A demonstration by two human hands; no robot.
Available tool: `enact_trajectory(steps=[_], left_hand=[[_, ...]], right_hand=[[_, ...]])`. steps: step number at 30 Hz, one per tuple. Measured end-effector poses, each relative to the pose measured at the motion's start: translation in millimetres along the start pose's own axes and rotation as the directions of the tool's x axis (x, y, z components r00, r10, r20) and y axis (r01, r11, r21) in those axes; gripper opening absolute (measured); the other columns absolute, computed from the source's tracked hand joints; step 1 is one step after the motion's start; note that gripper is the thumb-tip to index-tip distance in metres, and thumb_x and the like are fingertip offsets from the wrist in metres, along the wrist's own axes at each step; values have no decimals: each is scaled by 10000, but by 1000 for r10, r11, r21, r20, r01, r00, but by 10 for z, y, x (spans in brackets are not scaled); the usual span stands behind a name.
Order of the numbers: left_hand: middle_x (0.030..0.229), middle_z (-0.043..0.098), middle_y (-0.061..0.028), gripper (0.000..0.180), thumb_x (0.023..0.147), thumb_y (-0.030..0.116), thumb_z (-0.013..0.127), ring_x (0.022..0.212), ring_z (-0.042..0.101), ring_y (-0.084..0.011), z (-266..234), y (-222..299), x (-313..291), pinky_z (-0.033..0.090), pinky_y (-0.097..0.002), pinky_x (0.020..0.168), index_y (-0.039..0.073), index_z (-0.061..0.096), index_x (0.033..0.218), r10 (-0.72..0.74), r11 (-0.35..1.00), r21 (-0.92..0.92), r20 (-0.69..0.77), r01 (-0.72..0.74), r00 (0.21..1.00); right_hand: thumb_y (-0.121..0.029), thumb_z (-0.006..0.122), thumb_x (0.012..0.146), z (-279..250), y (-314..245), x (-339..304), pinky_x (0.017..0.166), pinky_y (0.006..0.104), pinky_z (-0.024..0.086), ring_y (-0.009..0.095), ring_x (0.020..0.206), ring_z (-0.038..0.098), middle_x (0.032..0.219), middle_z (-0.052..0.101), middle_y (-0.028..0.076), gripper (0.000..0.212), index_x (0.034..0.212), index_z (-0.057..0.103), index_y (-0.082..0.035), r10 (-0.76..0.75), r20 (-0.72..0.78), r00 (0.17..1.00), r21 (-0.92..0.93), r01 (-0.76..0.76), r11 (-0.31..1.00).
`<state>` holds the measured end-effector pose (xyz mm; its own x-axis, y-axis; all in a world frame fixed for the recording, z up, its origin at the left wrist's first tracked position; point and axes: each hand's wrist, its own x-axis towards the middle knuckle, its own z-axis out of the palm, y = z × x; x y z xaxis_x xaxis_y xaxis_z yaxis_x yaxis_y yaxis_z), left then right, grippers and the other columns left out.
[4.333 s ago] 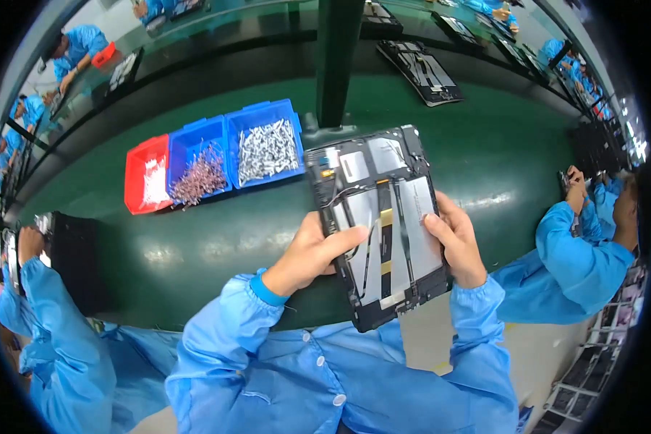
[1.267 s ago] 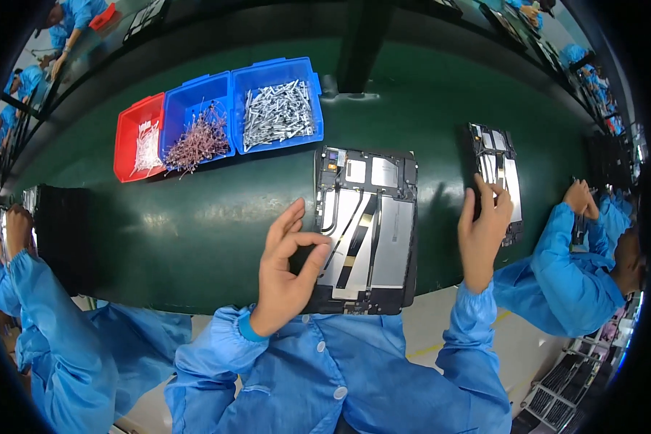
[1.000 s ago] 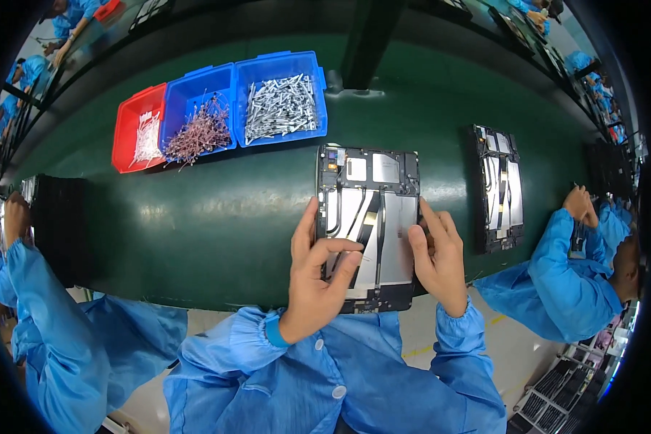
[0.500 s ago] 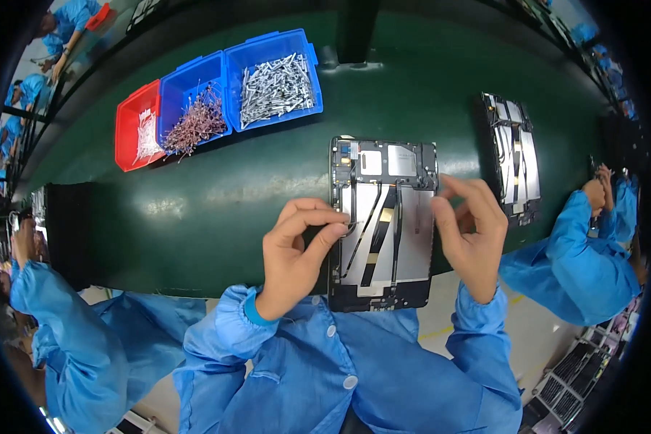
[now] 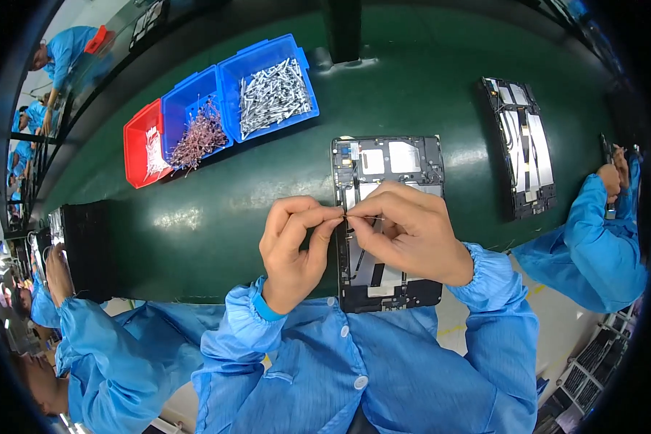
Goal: The person assembles tablet frames on a production line by attaching small components, adhesive strips, and wires from bins onto the frames by hand, then stacks the assembled tablets.
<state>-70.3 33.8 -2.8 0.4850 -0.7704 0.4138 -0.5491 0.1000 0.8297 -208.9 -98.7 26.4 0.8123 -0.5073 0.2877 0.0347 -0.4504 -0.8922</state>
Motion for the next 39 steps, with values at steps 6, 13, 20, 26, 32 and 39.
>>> enact_trajectory(steps=[6, 13, 20, 26, 32, 39], left_hand=[[945, 586, -102, 179, 802, -44, 753, 793, 604, -219, 60, 29, 9, 501, -295, 685, 30, 725, 962, 89, 972, 226, -83, -69, 993], [973, 612, -42, 358, 966, 74, 646, 757, 572, -52, -129, -166, 237, 476, -191, 636, -22, 549, 1297, -539, 752, -262, 283, 605, 793], [795, 645, -26, 216, 967, 129, 663, 626, 595, -65, -156, -294, 407, 480, -206, 536, -26, 626, 1113, -626, 580, -248, 474, 776, 619], [823, 658, -38, 175, 952, 108, 678, 616, 608, -64, -144, -318, 454, 480, -199, 508, -25, 630, 1055, -622, 577, -240, 490, 780, 611], [834, 661, -36, 150, 939, 94, 692, 598, 605, -59, -129, -319, 481, 473, -196, 484, -15, 637, 1025, -629, 598, -199, 483, 776, 609], [840, 661, -32, 124, 935, 74, 687, 596, 602, -59, -108, -305, 479, 475, -195, 479, -19, 638, 1001, -639, 609, -178, 467, 773, 612]], right_hand=[[18, 732, 804, 30, 136, 67, 452, 234, 405, 78, 542, 560, 780, 623, 64, 138, 929, 675, 10, -69, -9, 998, -29, 69, 997], [-38, 718, 836, 10, 397, 215, 511, 296, 457, 158, 564, 597, 753, 597, 97, 96, 898, 657, 4, -37, 67, 997, -140, 46, 989], [-24, 683, 816, 31, 434, 238, 590, 365, 522, 288, 674, 648, 796, 601, 125, 81, 857, 618, 0, -6, 89, 996, -128, 17, 992], [-24, 711, 829, 33, 430, 242, 588, 324, 527, 226, 657, 644, 799, 611, 106, 94, 909, 673, 8, -50, 116, 992, -230, 75, 970], [-23, 719, 817, 38, 445, 244, 578, 324, 523, 228, 651, 641, 795, 614, 95, 95, 905, 686, -4, -76, 111, 991, -248, 101, 963], [-19, 718, 813, 35, 448, 239, 572, 333, 514, 237, 652, 641, 791, 616, 101, 97, 902, 683, -6, -63, 110, 992, -259, 90, 962]])
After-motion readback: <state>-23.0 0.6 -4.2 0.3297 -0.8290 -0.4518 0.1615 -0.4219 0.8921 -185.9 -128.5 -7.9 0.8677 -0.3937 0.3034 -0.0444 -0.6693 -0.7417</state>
